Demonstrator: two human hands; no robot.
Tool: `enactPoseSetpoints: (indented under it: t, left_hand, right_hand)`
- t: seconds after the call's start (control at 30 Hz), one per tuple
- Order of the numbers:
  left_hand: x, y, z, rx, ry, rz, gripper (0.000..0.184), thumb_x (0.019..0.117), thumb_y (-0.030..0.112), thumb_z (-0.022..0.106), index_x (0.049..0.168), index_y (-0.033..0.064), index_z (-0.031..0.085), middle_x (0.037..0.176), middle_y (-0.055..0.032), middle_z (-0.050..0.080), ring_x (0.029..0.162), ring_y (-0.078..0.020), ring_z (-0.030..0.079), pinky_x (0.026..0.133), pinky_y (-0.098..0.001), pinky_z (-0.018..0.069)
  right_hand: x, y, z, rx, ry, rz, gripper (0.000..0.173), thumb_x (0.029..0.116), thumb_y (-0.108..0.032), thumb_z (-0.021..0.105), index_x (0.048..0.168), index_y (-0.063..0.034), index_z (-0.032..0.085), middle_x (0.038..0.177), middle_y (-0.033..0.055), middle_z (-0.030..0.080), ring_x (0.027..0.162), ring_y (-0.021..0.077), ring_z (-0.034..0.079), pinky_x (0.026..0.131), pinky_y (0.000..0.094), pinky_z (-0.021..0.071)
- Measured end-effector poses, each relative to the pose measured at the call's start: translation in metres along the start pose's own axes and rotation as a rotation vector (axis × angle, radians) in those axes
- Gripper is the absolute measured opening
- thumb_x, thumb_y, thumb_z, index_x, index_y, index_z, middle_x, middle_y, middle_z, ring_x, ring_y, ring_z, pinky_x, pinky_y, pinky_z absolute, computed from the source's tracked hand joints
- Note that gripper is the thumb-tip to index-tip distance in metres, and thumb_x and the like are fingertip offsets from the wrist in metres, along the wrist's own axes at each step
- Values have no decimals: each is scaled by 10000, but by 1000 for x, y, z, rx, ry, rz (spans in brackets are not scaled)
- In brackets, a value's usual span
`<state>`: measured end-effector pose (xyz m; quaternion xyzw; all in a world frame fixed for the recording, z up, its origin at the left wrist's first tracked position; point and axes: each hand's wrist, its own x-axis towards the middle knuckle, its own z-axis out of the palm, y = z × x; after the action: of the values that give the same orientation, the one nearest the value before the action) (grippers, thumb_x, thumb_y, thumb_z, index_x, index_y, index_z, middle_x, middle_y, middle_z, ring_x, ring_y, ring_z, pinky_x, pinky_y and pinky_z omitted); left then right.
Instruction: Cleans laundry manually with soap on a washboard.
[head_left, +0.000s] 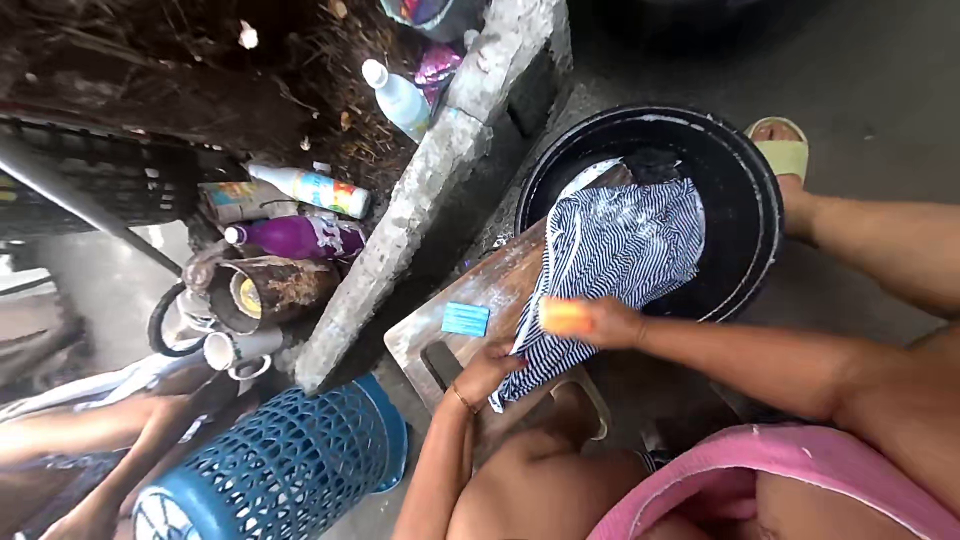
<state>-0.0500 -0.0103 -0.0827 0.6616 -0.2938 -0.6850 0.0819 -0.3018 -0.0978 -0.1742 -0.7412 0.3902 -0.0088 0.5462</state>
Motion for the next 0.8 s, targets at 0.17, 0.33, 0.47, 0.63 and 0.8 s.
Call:
enactPoseSetpoints:
  t: [0.17, 0.33, 0.47, 0.63, 0.8]
  left_hand:
    - [-2, -18, 0, -165, 37, 208, 171, 912, 24, 549, 962, 62, 708, 898, 42, 723, 820, -31, 674, 780, -261, 576]
    - [8, -18, 8, -566, 175, 373, 244, 802, -12, 547, 944, 64, 731, 890, -15, 768, 804, -84, 725, 753, -292, 610]
    - [-2, -7, 9, -538, 262, 185, 297, 882, 32, 436, 1091, 12, 645, 895, -38, 740, 795, -103, 712, 740, -306, 606]
    - [-5, -19, 2, -377, 184, 210, 317, 866, 121, 495, 1157, 45, 595, 948, -4, 717, 838, -75, 692, 761, -284, 595]
    - [4, -4, 1, -101, 34, 128, 442, 878, 126, 593, 1300, -2, 571, 1097, -49, 707, 953, -90, 683, 880, -310, 577]
  right_hand:
    - [23, 143, -94, -233, 315, 552, 634, 946, -496, 679, 1319, 9, 592, 1083, 339, 676, 1019, 550, 657, 836, 740, 494]
    - [16, 5, -35, 115, 312, 197, 590, 921, -377, 738, 1320, 35, 602, 1100, 255, 706, 1038, 398, 695, 939, 594, 541]
    - [1, -16, 3, 33, -76, -49, 631, 938, -478, 682, 1331, 6, 590, 1097, 257, 705, 1051, 434, 686, 926, 631, 515]
    - [27, 138, -69, -224, 285, 364, 574, 949, -472, 673, 1336, -53, 610, 1065, 281, 706, 1002, 494, 685, 846, 710, 518]
    - [18, 17, -48, 48, 265, 302, 604, 929, -388, 730, 1347, 25, 589, 1137, 278, 692, 1087, 435, 673, 960, 629, 515]
